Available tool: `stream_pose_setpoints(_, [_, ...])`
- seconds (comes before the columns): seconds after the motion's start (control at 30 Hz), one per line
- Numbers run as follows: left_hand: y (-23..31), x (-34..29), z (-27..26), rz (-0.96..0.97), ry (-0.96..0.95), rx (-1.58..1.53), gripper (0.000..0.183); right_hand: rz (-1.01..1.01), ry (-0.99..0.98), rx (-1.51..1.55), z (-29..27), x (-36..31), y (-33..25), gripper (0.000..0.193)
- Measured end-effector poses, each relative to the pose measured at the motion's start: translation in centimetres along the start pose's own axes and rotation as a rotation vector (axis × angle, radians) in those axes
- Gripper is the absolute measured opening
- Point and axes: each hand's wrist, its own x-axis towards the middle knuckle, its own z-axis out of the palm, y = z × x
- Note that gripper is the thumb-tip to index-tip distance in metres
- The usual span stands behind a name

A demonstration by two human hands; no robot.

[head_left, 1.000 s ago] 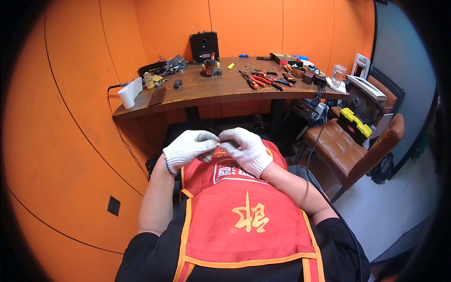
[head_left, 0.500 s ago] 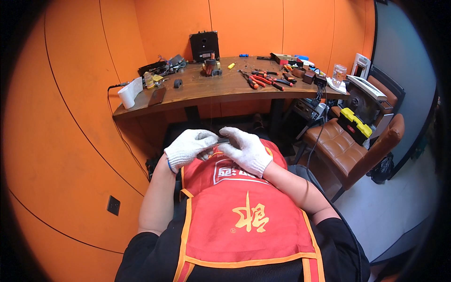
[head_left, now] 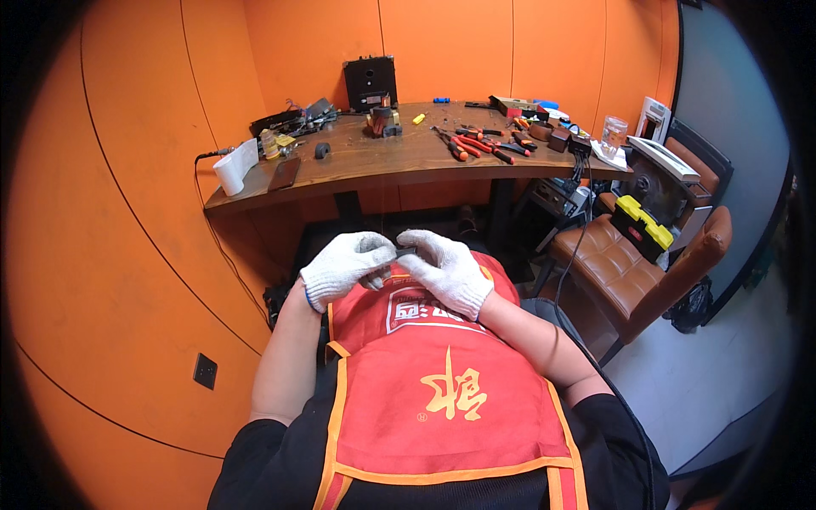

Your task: The person sits at a workbench and repeatedly handles a small cylindrical electronic component, rotating and inspecting it with gloved hands. They briefly reach for a tool on the bench but continue manipulating the component by hand throughout the clip.

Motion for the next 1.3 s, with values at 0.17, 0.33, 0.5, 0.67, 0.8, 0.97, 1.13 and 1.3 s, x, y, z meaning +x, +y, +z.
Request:
stream_pose_setpoints(0.17, [-0.2,0.1,0.0,-0.013,0.010,0.089,0.028,0.144,-0.075,-0.008,-0.1,0.1,0.1,0.030])
stream_pose_setpoints(0.33, [-0.1,0.2,-0.5,-0.073,0.053,-0.070,0.026,-0.191,0.052,-0.109,0.3,0.2,0.3,0.030])
stream_pose_setpoints(0.5, [-0.7,0.4,-0.2,0.004,0.051,-0.076,0.029,0.220,-0.011,0.123,0.2,0.0,0.5,0.030])
stream_pose_setpoints(0.67, [-0.8,0.4,-0.7,-0.113,-0.040,-0.006,0.031,-0.164,0.000,-0.166,-0.1,0.3,0.6,0.031])
stream_pose_setpoints(0.8, [-1.3,0.7,-0.5,-0.064,0.013,0.012,0.032,-0.056,0.037,-0.084,0.0,0.2,0.4,0.032])
stream_pose_setpoints(0.97, [-1.4,1.1,0.2,0.039,0.006,0.043,0.031,0.279,-0.053,0.075,-0.5,0.2,0.0,0.027])
stream_pose_setpoints(1.13, [-0.5,0.3,0.1,-0.113,-0.028,0.035,0.031,-0.030,-0.015,-0.083,0.0,0.3,0.3,0.027])
stream_pose_setpoints(1.3, [-0.3,0.2,0.7,-0.012,0.048,0.066,0.031,0.087,0.022,0.053,-0.1,0.3,1.1,0.028])
